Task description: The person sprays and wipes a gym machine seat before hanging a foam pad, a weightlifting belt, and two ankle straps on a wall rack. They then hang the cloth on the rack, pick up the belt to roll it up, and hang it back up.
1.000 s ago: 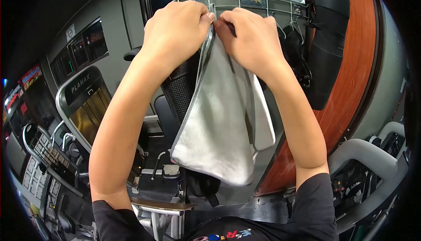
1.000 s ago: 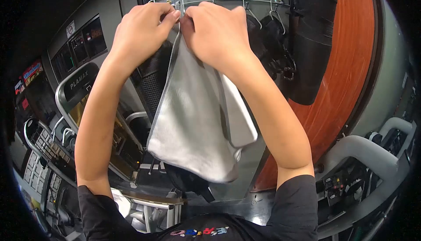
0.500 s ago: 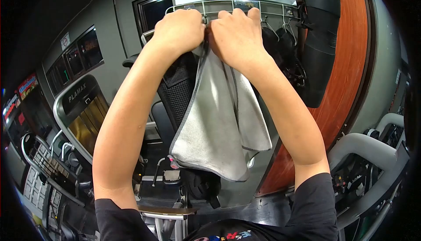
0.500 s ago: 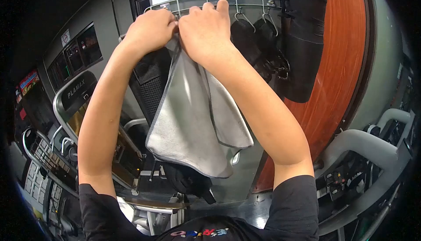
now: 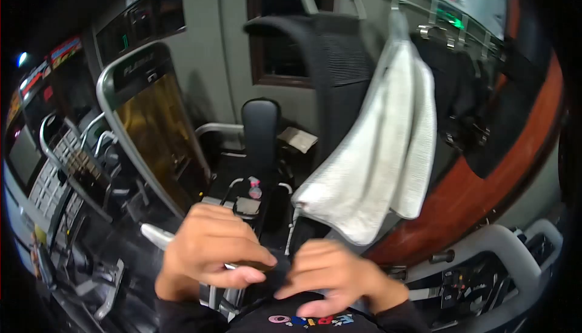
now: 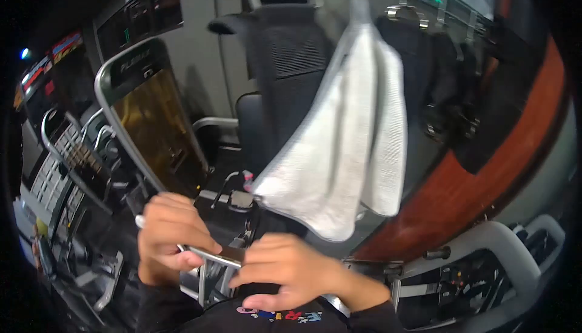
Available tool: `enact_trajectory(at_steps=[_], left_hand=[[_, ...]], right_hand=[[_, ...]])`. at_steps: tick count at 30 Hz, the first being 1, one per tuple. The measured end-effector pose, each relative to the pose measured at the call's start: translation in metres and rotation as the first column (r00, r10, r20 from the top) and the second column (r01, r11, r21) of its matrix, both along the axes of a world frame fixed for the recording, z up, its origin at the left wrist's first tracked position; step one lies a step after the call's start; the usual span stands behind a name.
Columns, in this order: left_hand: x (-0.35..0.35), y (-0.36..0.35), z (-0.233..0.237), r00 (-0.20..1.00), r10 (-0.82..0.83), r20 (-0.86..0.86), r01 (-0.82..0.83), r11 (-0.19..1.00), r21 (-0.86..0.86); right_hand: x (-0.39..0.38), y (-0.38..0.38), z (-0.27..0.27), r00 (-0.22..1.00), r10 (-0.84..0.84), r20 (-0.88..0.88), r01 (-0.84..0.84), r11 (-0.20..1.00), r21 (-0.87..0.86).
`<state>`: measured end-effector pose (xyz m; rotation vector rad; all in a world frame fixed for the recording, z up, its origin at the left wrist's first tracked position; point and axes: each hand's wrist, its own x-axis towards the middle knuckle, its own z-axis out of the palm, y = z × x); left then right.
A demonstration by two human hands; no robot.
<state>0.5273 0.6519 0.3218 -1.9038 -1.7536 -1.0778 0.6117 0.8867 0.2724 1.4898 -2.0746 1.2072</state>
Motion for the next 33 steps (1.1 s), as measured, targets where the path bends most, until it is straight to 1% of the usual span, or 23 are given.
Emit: enact_trajectory(at_steps=[1, 2, 3, 4, 6, 8, 9, 10, 12, 14, 16, 17, 18, 20, 21, 22, 24, 26, 28, 30, 31, 32, 33], left_hand=[[-0.009, -0.02, -0.037, 0.978, 0.067, 0.196, -0.062, 0.998, -0.031], [-0.011, -0.035, -0.077, 0.889, 0.235, 0.393, -0.252, 0.968, -0.01], [-0.009, -0.048, -0.107, 0.693, 0.428, 0.58, -0.471, 0.878, -0.085], [-0.008, -0.06, -0.139, 0.525, 0.526, 0.669, -0.606, 0.783, -0.14], [0.003, -0.09, -0.214, 0.229, 0.439, 0.869, -0.635, 0.744, -0.209], [0.027, -0.112, -0.254, 0.087, 0.403, 0.911, -0.701, 0.675, -0.231], [0.034, -0.121, -0.28, 0.143, 0.381, 0.913, -0.799, 0.589, -0.121], [0.042, -0.132, -0.305, 0.066, 0.329, 0.942, -0.871, 0.48, -0.106], [0.044, -0.149, -0.34, 0.065, 0.28, 0.958, -0.983, 0.181, 0.014], [0.037, -0.175, -0.363, -0.05, 0.456, 0.889, -0.999, -0.015, -0.049], [0.029, -0.207, -0.378, -0.213, 0.571, 0.793, -0.973, -0.053, -0.223], [0.025, -0.224, -0.396, -0.26, 0.583, 0.77, -0.957, -0.05, -0.286], [0.022, -0.239, -0.41, -0.278, 0.61, 0.742, -0.946, -0.042, -0.32], [0.023, -0.258, -0.429, -0.351, 0.77, 0.532, -0.893, -0.104, -0.438], [0.025, -0.262, -0.421, -0.389, 0.759, 0.522, -0.847, -0.072, -0.527], [0.027, -0.267, -0.419, -0.397, 0.755, 0.522, -0.844, -0.077, -0.531], [0.029, -0.277, -0.42, -0.402, 0.647, 0.648, -0.801, 0.094, -0.592], [0.029, -0.281, -0.423, -0.374, 0.601, 0.707, -0.831, 0.122, -0.543], [0.026, -0.284, -0.417, -0.374, 0.475, 0.796, -0.876, 0.101, -0.472], [0.014, -0.294, -0.412, -0.261, 0.447, 0.856, -0.943, 0.071, -0.325], [0.007, -0.3, -0.404, -0.204, 0.527, 0.825, -0.968, 0.018, -0.251], [-0.002, -0.304, -0.39, -0.152, 0.605, 0.782, -0.985, -0.027, -0.17], [-0.01, -0.308, -0.375, -0.113, 0.665, 0.738, -0.992, -0.039, -0.116]], right_hand=[[-0.008, -0.025, -0.039, 0.973, 0.035, 0.229, -0.035, 0.999, -0.001], [-0.017, -0.044, -0.074, 0.889, 0.069, 0.453, -0.074, 0.997, -0.006], [-0.028, -0.054, -0.097, 0.857, -0.003, 0.515, -0.058, 0.993, 0.102], [-0.039, -0.063, -0.117, 0.822, -0.078, 0.564, -0.055, 0.975, 0.215], [-0.052, -0.072, -0.151, 0.703, -0.152, 0.695, -0.067, 0.958, 0.277], [-0.064, -0.088, -0.168, 0.713, -0.182, 0.678, -0.033, 0.956, 0.292], [-0.07, -0.099, -0.174, 0.722, -0.183, 0.667, -0.028, 0.956, 0.292], [-0.077, -0.111, -0.178, 0.733, -0.188, 0.654, -0.017, 0.956, 0.293], [-0.092, -0.14, -0.189, 0.799, -0.178, 0.575, -0.027, 0.944, 0.33], [-0.105, -0.171, -0.205, 0.86, -0.218, 0.462, 0.029, 0.924, 0.382], [-0.119, -0.199, -0.209, 0.872, -0.238, 0.428, 0.038, 0.904, 0.426], [-0.128, -0.213, -0.213, 0.884, -0.239, 0.401, 0.049, 0.902, 0.428], [-0.137, -0.227, -0.216, 0.896, -0.239, 0.373, 0.061, 0.901, 0.43], [-0.158, -0.259, -0.226, 0.892, -0.319, 0.319, 0.172, 0.894, 0.413], [-0.171, -0.274, -0.233, 0.868, -0.385, 0.312, 0.21, 0.856, 0.473], [-0.182, -0.287, -0.241, 0.86, -0.442, 0.254, 0.265, 0.813, 0.518], [-0.201, -0.311, -0.232, 0.776, -0.53, 0.343, 0.102, 0.641, 0.761], [-0.202, -0.327, -0.237, 0.78, -0.511, 0.363, 0.063, 0.641, 0.765], [-0.203, -0.33, -0.252, 0.782, -0.496, 0.376, 0.032, 0.635, 0.772], [-0.197, -0.324, -0.273, 0.931, -0.239, 0.276, 0.114, 0.908, 0.403], [-0.195, -0.317, -0.273, 0.956, -0.167, 0.241, 0.076, 0.935, 0.346], [-0.191, -0.312, -0.267, 0.956, -0.172, 0.237, 0.081, 0.933, 0.35], [-0.186, -0.308, -0.26, 0.974, -0.111, 0.199, 0.044, 0.949, 0.314]])
